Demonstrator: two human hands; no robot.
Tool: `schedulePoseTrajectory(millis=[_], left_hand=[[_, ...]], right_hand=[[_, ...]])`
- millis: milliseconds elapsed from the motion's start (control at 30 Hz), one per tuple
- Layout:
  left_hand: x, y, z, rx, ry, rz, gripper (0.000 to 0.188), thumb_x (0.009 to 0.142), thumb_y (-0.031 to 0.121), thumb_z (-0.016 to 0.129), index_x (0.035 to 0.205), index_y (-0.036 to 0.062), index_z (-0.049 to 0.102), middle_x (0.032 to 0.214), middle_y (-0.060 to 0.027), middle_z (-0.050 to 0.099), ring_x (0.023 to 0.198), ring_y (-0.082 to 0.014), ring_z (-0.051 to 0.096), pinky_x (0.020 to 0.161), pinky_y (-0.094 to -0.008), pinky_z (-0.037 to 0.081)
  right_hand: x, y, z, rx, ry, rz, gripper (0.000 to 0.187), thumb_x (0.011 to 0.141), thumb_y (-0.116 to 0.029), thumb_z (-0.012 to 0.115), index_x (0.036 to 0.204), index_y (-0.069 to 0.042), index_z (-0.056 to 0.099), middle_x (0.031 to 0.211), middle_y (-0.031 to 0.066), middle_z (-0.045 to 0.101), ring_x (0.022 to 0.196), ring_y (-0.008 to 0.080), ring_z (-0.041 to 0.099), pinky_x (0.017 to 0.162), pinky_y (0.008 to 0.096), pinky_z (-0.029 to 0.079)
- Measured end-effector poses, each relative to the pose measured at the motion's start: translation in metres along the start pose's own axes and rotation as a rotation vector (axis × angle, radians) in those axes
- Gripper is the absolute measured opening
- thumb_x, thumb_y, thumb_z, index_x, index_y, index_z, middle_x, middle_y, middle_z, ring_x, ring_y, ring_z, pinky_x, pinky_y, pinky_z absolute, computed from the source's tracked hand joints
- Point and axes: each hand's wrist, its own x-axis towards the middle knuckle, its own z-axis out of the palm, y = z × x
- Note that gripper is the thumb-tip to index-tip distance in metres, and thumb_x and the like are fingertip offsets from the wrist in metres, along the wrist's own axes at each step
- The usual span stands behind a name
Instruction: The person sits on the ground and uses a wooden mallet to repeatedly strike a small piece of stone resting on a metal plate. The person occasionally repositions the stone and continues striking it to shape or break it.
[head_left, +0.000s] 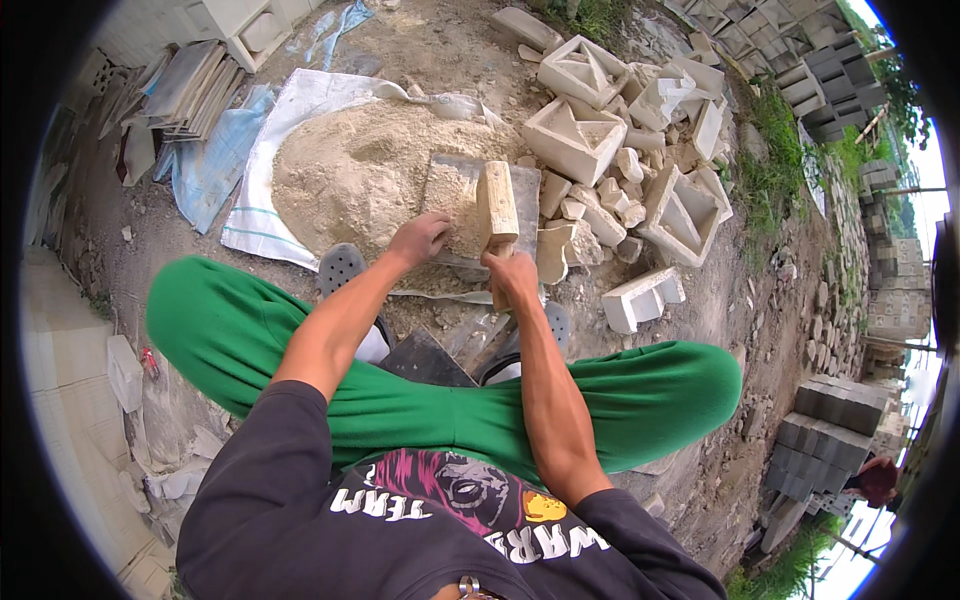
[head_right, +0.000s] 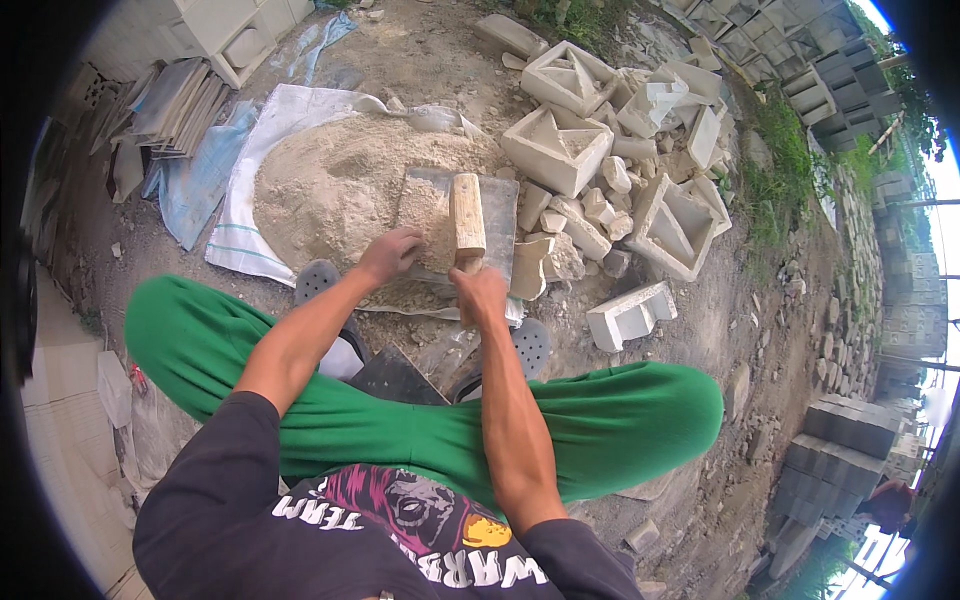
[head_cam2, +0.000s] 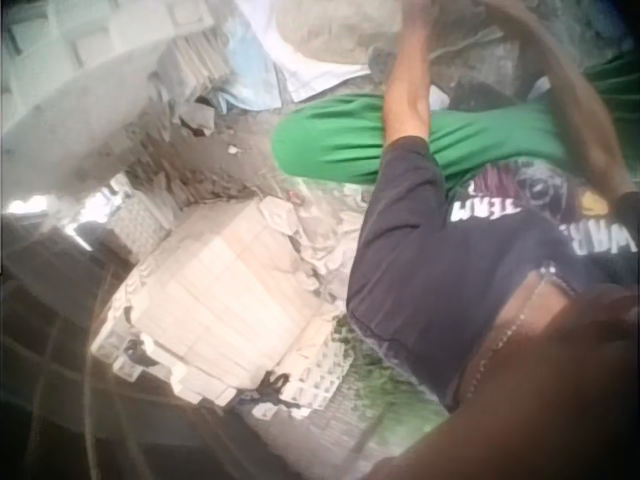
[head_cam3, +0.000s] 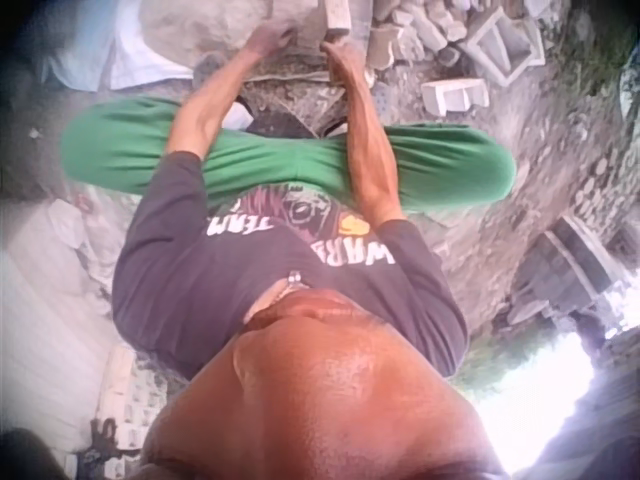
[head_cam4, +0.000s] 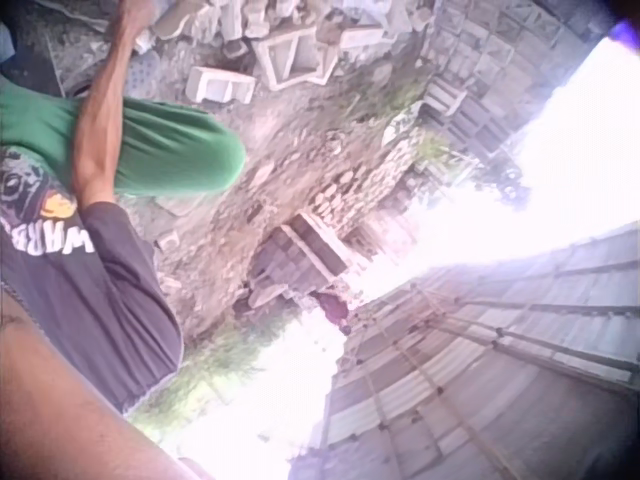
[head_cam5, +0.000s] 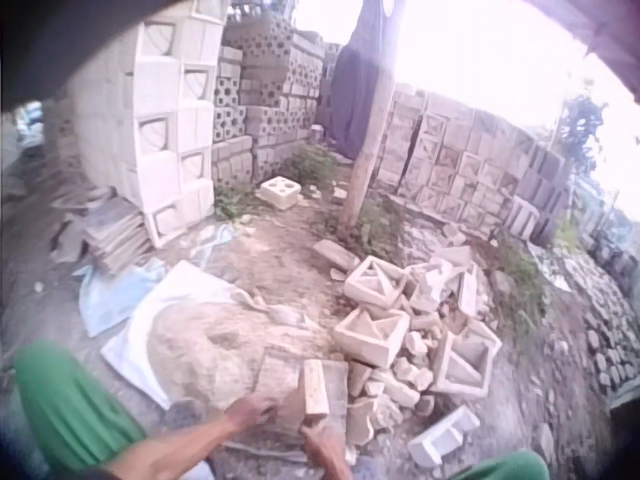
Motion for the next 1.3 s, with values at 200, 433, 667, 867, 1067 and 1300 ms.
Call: schedulePoseTrajectory(millis=[200, 433, 667, 867, 1067, 1300], left_hand=[[-0.029, 0.003, 0.005, 0.024, 0.253, -0.264, 0.020, 0.086, 0.014, 0.070, 0.105, 0.0071, 0.070, 0.116, -0.0096, 0.068, 0.108, -0.0301, 0.064, 0.091, -0.0401, 0.054], [-0.028, 0.033, 0.007, -0.018, 0.097, -0.328, 0.027, 0.087, 0.021, 0.071, 0.112, 0.0100, 0.072, 0.121, -0.0089, 0.067, 0.111, -0.0308, 0.063, 0.094, -0.0407, 0.053], [-0.039, 0.018, 0.018, -0.052, 0.131, -0.273, 0.025, 0.090, 0.019, 0.066, 0.111, 0.0069, 0.070, 0.116, -0.0098, 0.067, 0.112, -0.0315, 0.061, 0.093, -0.0415, 0.052], [-0.042, 0.030, 0.008, 0.047, 0.319, -0.259, 0.024, 0.088, 0.018, 0.068, 0.108, 0.0037, 0.069, 0.110, -0.0135, 0.065, 0.104, -0.0350, 0.061, 0.091, -0.0428, 0.050], [-0.062, 0.034, 0.001, 0.013, 0.130, -0.328, 0.021, 0.086, 0.023, 0.072, 0.101, 0.0085, 0.073, 0.098, -0.0112, 0.065, 0.095, -0.0319, 0.062, 0.085, -0.0429, 0.051], [-0.047, 0.038, 0.011, -0.006, 0.090, -0.414, 0.018, 0.089, 0.022, 0.068, 0.101, 0.0100, 0.073, 0.094, -0.0104, 0.065, 0.094, -0.0314, 0.063, 0.085, -0.0421, 0.051]], right_hand=[[-0.016, -0.021, 0.012, 0.045, 0.006, -0.181, 0.042, 0.071, -0.036, 0.073, 0.091, 0.002, 0.072, 0.081, 0.0193, 0.073, 0.075, 0.0325, 0.072, 0.072, 0.0428, 0.054], [-0.005, 0.028, 0.048, -0.191, -0.001, -0.109, 0.042, 0.074, -0.033, 0.069, 0.096, 0.001, 0.072, 0.090, 0.0248, 0.072, 0.087, 0.0405, 0.071, 0.079, 0.0472, 0.054], [-0.017, -0.005, 0.035, -0.031, 0.089, -0.275, 0.041, 0.075, -0.034, 0.074, 0.088, 0.004, 0.068, 0.069, 0.0137, 0.068, 0.059, 0.0232, 0.065, 0.057, 0.0385, 0.052], [-0.011, 0.022, 0.046, -0.209, 0.078, -0.202, 0.043, 0.075, -0.037, 0.073, 0.090, 0.003, 0.070, 0.074, 0.0180, 0.070, 0.067, 0.0290, 0.068, 0.065, 0.0403, 0.054], [-0.009, 0.015, 0.034, -0.113, -0.008, -0.113, 0.041, 0.074, -0.037, 0.071, 0.088, 0.002, 0.071, 0.076, 0.0180, 0.072, 0.070, 0.0302, 0.071, 0.067, 0.0412, 0.054], [-0.023, 0.000, 0.009, 0.045, 0.110, -0.054, 0.035, 0.076, -0.031, 0.071, 0.087, 0.002, 0.070, 0.065, 0.0125, 0.068, 0.057, 0.0220, 0.068, 0.057, 0.0372, 0.053]])
